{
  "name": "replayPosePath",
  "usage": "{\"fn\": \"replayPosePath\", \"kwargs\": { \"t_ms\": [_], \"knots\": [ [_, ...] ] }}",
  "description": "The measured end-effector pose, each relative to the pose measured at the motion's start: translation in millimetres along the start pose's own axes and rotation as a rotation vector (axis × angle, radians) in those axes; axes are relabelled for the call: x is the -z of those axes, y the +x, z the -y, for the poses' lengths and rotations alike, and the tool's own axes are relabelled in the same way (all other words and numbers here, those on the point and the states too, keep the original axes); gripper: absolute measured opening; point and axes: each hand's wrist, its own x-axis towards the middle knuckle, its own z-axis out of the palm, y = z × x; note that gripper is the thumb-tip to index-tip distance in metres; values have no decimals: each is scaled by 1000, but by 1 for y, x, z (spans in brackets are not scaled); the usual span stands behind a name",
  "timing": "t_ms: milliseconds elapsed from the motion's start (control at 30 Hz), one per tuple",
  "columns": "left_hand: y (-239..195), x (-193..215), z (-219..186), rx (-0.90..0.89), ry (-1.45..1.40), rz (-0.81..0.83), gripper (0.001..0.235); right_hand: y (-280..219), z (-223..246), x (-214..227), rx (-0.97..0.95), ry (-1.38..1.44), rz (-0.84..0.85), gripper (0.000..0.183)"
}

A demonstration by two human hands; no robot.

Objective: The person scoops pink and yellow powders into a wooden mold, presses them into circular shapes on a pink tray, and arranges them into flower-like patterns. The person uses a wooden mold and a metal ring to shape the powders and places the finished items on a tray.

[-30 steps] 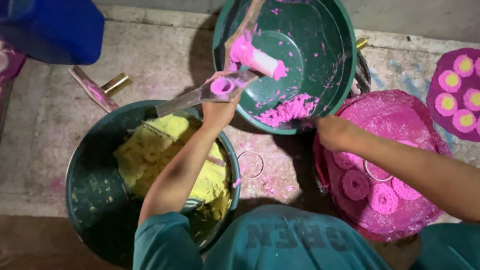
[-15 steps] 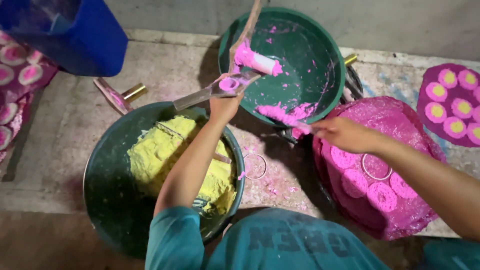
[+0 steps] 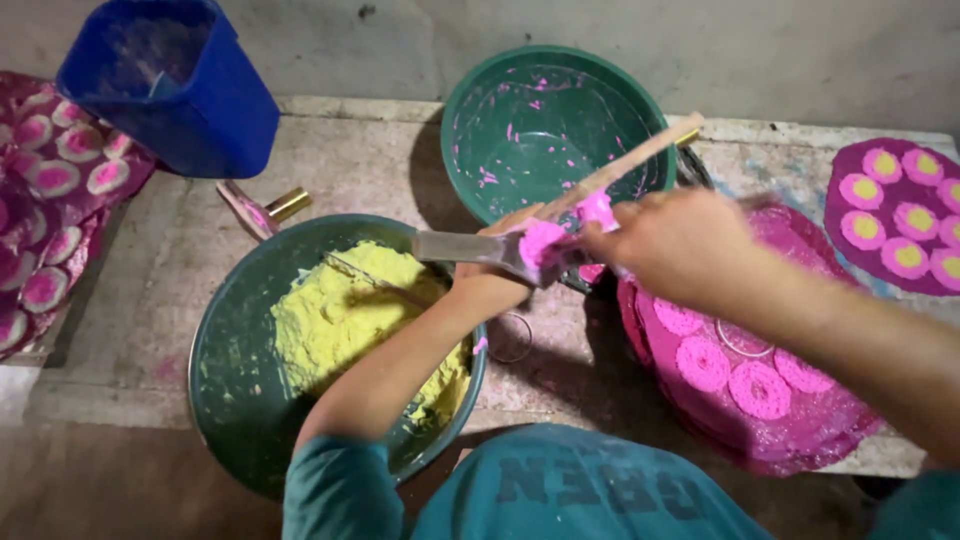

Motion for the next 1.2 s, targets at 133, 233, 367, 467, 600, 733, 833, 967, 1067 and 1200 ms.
{"fn": "replayPosePath", "kwargs": {
  "t_ms": [133,233,367,467,600,733,833,967,1067,1200],
  "knots": [
    [-22,-5,7,187,-40,169,36,-16,38,-7,261,-59,-318,32],
    [-44,15,8,409,-487,122,34,-54,24,6,86,-12,-72,53],
    [-25,44,-3,209,-213,88,36,-64,9,34,24,-173,-138,49],
    [-29,35,-21,128,-61,19,41,-34,44,24,90,-141,-67,35],
    [-24,26,-27,122,89,41,48,-20,76,17,129,-161,-107,18],
    [-31,43,-11,185,-119,-143,27,-59,50,24,-118,69,37,40],
    [-22,57,-8,373,-237,-240,36,-73,33,12,-318,366,-160,40],
    [-5,62,-20,193,26,-329,65,-13,73,-58,-271,941,-555,63],
    [1,69,-20,95,310,-356,49,-10,103,-98,-218,1192,-530,70],
    [6,74,-6,126,199,-366,36,-24,85,-113,-175,1345,-418,58]
  ]
}}
